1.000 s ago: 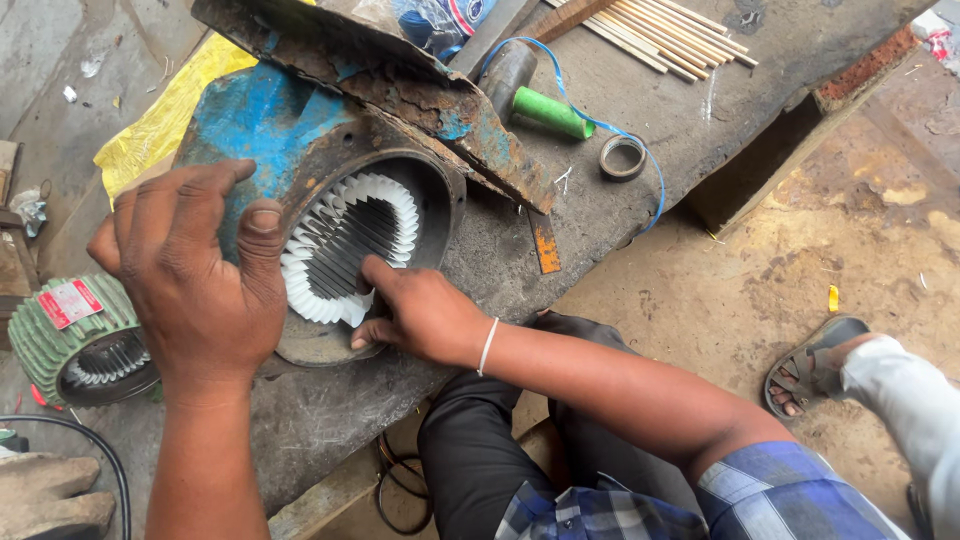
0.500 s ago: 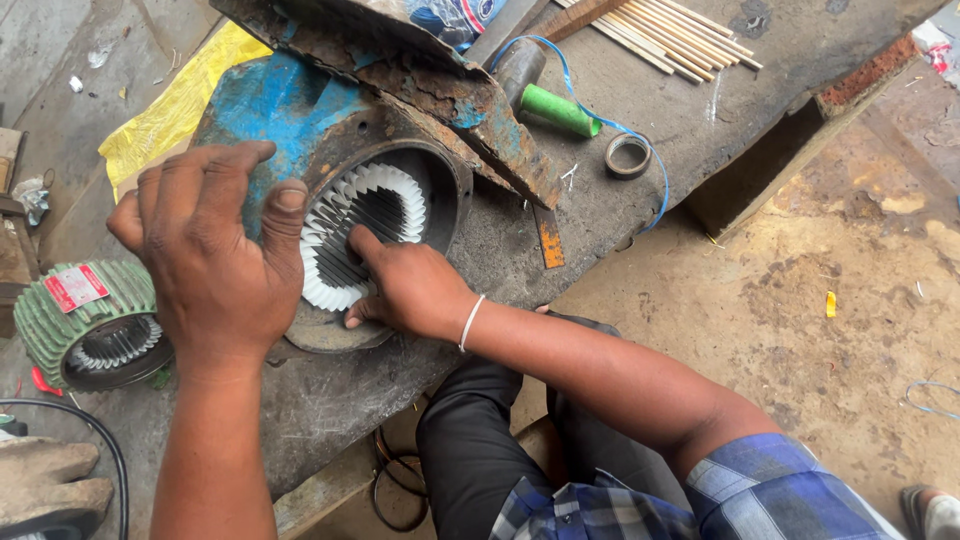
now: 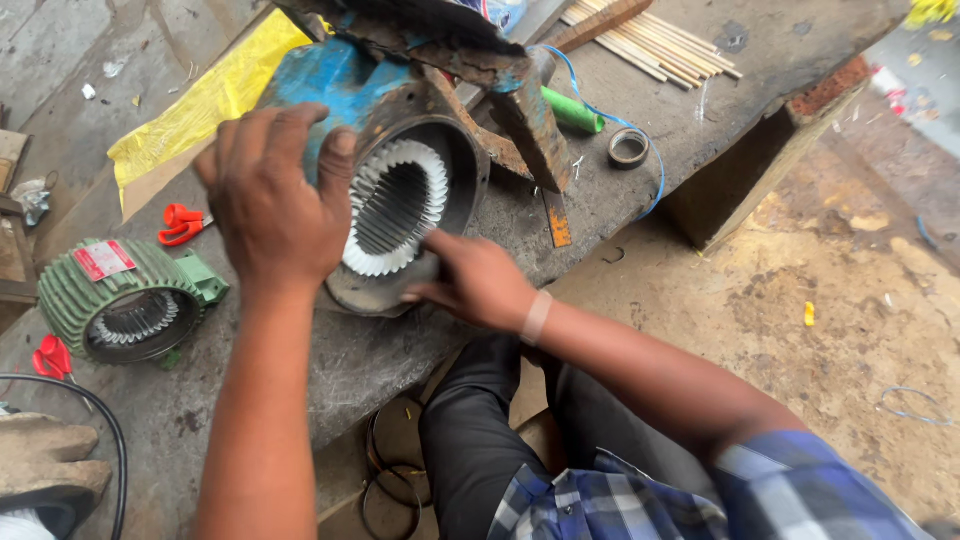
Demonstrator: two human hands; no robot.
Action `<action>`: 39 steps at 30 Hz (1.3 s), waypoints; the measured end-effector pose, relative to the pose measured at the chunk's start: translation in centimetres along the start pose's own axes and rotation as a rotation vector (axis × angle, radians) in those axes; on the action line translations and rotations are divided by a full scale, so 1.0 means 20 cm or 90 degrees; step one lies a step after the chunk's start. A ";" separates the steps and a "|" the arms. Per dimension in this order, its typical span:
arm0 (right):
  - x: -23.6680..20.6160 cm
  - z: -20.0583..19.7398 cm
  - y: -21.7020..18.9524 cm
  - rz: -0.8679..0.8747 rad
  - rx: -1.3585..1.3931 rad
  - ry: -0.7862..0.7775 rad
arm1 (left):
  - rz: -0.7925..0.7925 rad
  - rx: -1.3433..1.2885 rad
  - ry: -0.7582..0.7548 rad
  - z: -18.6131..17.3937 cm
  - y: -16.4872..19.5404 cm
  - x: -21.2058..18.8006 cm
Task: The person tears small white paper pieces and inserts them into the slots of a motor stator core. They repeatedly tear, place, and press the paper into the stator slots using both hands.
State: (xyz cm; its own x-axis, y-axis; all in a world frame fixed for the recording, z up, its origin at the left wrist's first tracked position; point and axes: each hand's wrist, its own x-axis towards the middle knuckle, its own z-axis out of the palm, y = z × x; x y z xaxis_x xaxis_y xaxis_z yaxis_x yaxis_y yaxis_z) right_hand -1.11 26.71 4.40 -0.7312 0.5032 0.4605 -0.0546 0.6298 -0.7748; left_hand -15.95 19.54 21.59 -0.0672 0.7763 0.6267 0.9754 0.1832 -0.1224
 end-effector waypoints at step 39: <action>-0.84 -0.19 0.36 0.188 -0.152 -0.170 | 0.150 0.517 -0.327 0.32 0.28 -0.42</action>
State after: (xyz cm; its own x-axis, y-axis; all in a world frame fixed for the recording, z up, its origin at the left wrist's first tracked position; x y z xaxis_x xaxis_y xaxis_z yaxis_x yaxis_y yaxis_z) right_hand 13.33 24.99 -7.26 -0.8432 0.5312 0.0827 0.3179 0.6167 -0.7202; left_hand -11.29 18.00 10.74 -0.1602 0.9782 0.1319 0.5487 0.1993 -0.8119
